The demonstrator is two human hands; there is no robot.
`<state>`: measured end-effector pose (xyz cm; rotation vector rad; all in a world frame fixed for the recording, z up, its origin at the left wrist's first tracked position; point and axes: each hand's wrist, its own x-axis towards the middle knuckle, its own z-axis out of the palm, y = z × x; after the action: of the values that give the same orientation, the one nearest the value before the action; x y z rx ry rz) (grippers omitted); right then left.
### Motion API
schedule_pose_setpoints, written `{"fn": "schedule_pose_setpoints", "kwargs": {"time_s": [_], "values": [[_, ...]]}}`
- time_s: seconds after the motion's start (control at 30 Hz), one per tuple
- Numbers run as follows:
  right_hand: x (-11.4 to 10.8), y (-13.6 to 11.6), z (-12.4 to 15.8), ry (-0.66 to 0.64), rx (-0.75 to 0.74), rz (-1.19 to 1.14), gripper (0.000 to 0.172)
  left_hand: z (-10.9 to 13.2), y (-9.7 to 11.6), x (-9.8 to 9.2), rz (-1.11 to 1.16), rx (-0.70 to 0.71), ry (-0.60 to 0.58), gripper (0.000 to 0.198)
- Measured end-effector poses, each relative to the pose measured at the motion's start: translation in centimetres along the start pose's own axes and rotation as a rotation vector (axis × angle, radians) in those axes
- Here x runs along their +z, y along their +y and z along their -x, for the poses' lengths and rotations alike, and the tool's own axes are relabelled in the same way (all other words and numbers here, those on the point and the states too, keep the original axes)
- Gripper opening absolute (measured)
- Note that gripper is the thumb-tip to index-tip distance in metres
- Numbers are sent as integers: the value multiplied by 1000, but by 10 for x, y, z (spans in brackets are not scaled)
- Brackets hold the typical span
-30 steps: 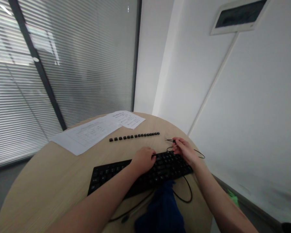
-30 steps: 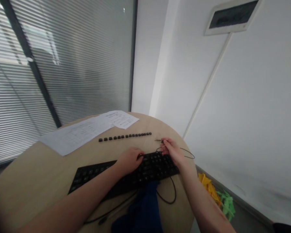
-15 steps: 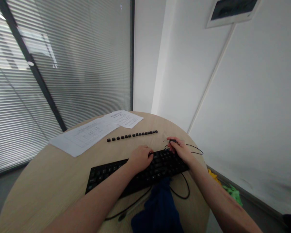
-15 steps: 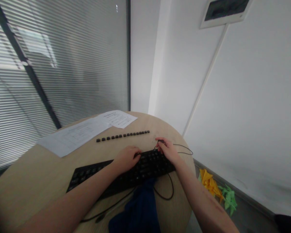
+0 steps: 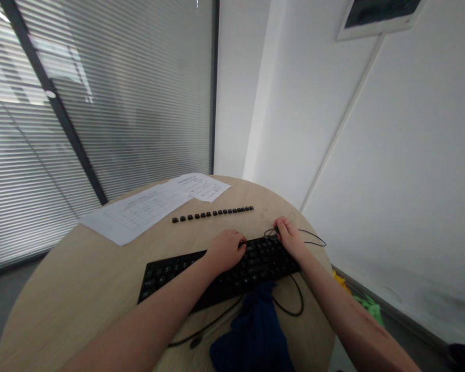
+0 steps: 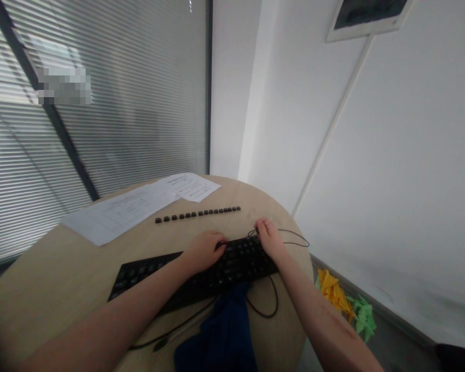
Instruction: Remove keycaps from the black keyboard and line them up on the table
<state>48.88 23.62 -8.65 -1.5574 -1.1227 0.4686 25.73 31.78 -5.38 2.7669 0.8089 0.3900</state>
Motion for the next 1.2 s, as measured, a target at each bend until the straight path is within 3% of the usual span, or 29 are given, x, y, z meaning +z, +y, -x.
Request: {"fn": "schedule_pose_setpoints", "kwargs": {"time_s": [0.3, 1.03, 1.2], "values": [[-1, 5, -6, 51, -123, 204, 35, 0, 1, 0, -10, 9, -1, 27], [10, -3, 1, 43, -163, 237, 24, 1, -1, 4, -35, 17, 30, 26], [13, -2, 2, 19, -156, 335, 25, 1, 0, 2, -42, 28, 28, 26]]}}
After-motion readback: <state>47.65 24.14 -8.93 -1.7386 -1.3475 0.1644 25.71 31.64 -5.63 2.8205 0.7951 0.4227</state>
